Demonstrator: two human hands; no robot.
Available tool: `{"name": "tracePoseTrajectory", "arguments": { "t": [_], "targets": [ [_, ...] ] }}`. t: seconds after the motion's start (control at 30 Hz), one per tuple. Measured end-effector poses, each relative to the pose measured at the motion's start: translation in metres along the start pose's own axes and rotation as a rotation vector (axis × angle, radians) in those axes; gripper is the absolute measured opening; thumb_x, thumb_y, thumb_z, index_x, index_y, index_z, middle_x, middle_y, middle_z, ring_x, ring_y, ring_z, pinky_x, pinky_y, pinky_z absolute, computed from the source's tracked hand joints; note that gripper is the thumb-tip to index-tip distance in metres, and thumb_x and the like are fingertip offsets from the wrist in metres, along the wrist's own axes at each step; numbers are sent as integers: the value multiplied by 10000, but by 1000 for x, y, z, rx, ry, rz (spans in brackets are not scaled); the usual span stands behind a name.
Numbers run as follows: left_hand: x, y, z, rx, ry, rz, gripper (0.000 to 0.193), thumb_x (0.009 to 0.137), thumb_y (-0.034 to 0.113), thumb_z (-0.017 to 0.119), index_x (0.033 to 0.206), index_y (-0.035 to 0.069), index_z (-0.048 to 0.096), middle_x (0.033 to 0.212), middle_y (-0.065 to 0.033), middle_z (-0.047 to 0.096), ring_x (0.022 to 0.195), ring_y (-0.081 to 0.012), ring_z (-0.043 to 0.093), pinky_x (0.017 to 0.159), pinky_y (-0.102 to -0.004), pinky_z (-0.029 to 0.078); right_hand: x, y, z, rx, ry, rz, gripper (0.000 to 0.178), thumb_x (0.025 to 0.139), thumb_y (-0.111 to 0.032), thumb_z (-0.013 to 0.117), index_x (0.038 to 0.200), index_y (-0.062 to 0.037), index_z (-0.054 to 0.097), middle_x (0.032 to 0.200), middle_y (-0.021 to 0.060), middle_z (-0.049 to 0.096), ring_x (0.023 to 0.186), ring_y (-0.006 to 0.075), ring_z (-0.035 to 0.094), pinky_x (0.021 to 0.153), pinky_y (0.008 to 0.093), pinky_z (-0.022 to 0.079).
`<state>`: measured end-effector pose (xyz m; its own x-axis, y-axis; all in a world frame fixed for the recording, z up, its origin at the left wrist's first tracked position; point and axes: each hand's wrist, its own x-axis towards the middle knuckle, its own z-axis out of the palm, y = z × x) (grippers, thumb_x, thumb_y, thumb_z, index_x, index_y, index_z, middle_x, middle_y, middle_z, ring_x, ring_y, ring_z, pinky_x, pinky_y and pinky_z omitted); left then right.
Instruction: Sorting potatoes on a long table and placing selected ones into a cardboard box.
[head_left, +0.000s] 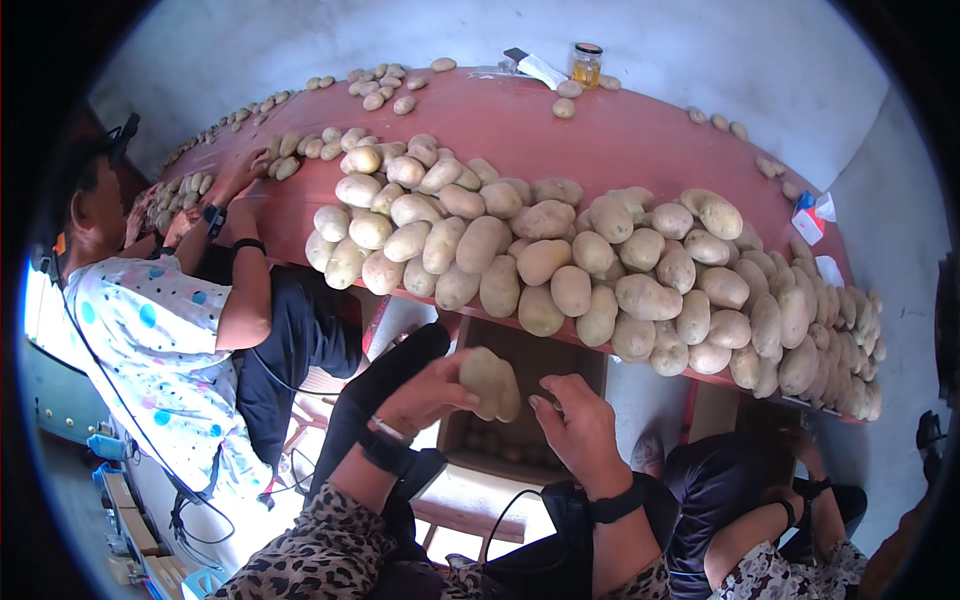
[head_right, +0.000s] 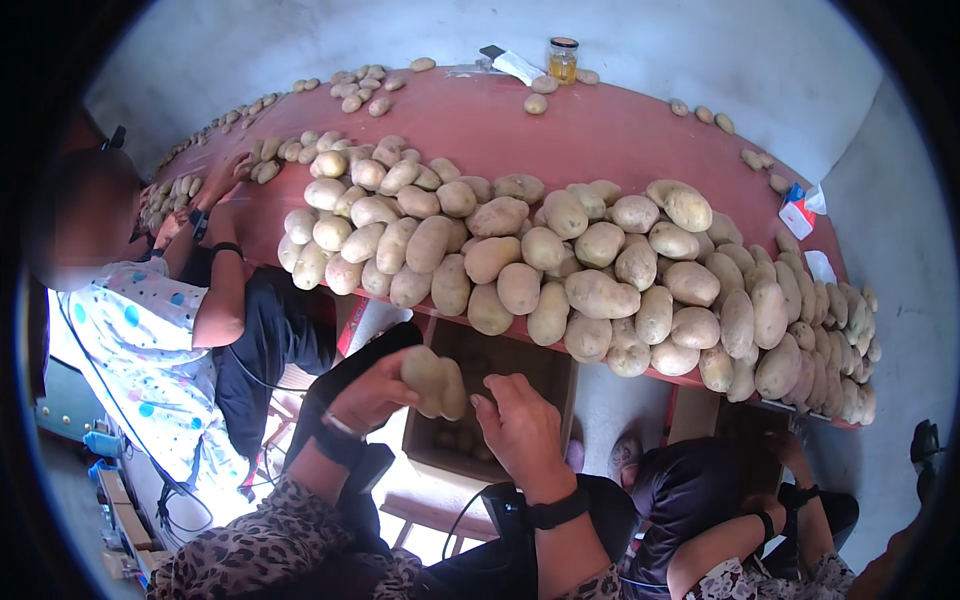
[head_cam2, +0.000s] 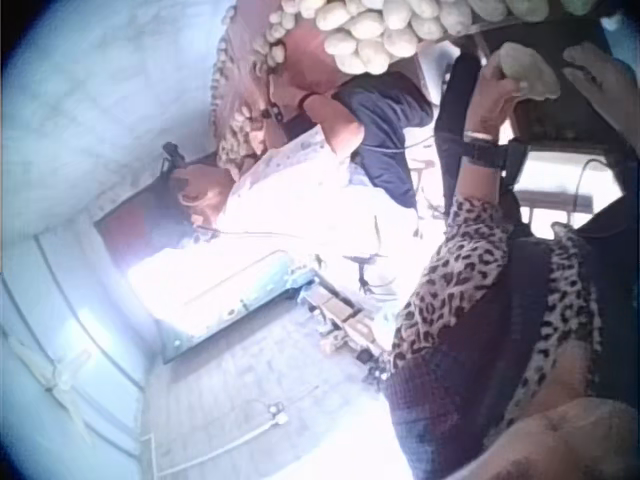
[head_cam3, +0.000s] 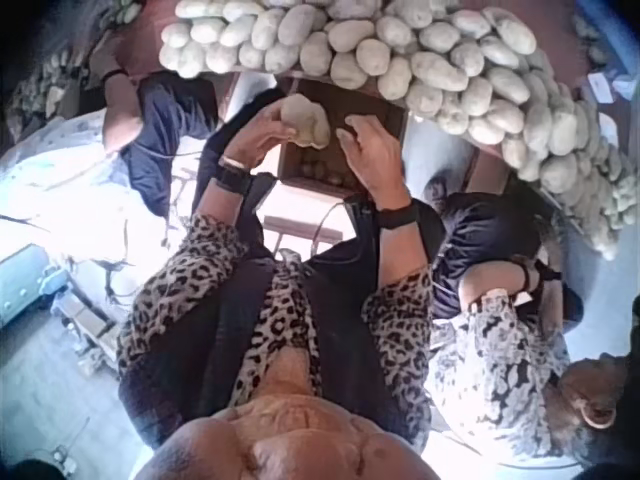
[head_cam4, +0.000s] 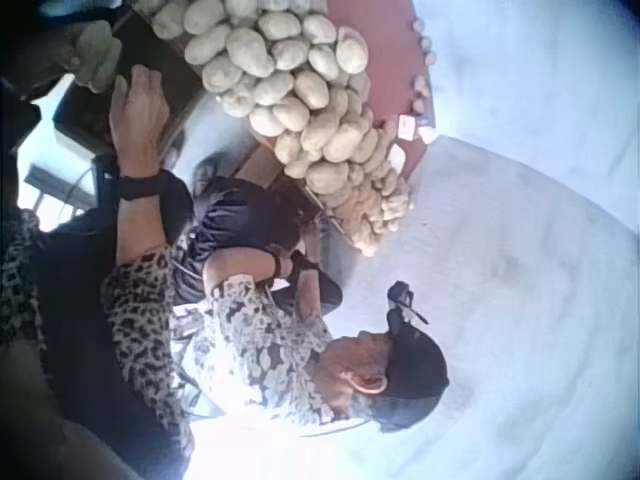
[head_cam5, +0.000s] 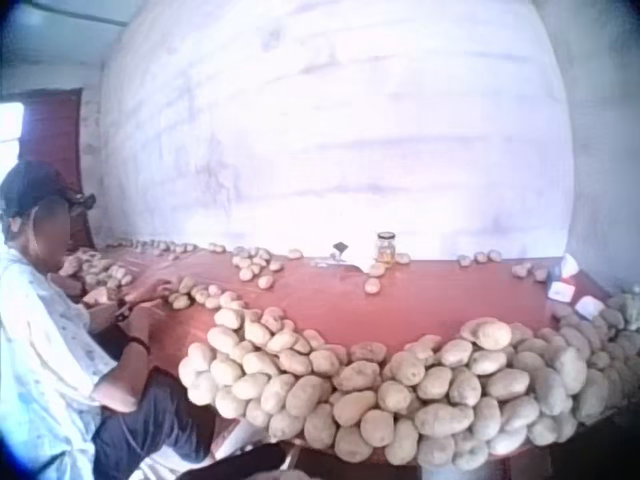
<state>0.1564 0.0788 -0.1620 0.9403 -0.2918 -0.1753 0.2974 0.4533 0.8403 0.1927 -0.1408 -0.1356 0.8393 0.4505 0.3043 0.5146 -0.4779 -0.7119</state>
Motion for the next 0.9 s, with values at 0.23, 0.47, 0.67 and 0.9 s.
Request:
{"name": "tracePoseTrajectory", "arguments": {
  "t": [0.23, 0.47, 0.67, 0.9],
  "targets": [
    [12, 115, 21, 187, 158, 210, 513, 737, 71, 609, 1229, 17, 471, 1092, -71, 566, 991, -164, 557, 811, -301, 474, 6, 0, 7, 11, -88, -25, 182, 763, -160, 650, 899, -59, 584, 780, 119, 570, 662, 316, 592, 571, 399, 475],
    [91, 156, 29, 691, 356, 159, 410, 732, 213, 650, 1084, 34, 539, 922, -27, 584, 835, -114, 545, 640, -250, 428, 11, 3, 11, -53, -114, -39, 185, 752, -171, 655, 888, -69, 582, 799, 125, 580, 686, 332, 598, 595, 413, 492],
    [107, 160, 27, 793, 397, 123, 338, 713, 285, 669, 963, 69, 595, 859, 7, 584, 795, -86, 528, 603, -229, 404, 9, 6, 10, -119, -155, -75, 187, 747, -183, 659, 872, -71, 576, 797, 127, 579, 687, 337, 598, 598, 416, 497],
    [113, 160, 25, 811, 604, 207, 322, 717, 252, 684, 951, 43, 609, 801, -22, 590, 707, -112, 536, 595, -241, 416, 7, 9, 8, -139, -172, -94, 195, 739, -198, 670, 846, -75, 563, 781, 124, 574, 668, 333, 601, 583, 418, 499]
  ]
}}
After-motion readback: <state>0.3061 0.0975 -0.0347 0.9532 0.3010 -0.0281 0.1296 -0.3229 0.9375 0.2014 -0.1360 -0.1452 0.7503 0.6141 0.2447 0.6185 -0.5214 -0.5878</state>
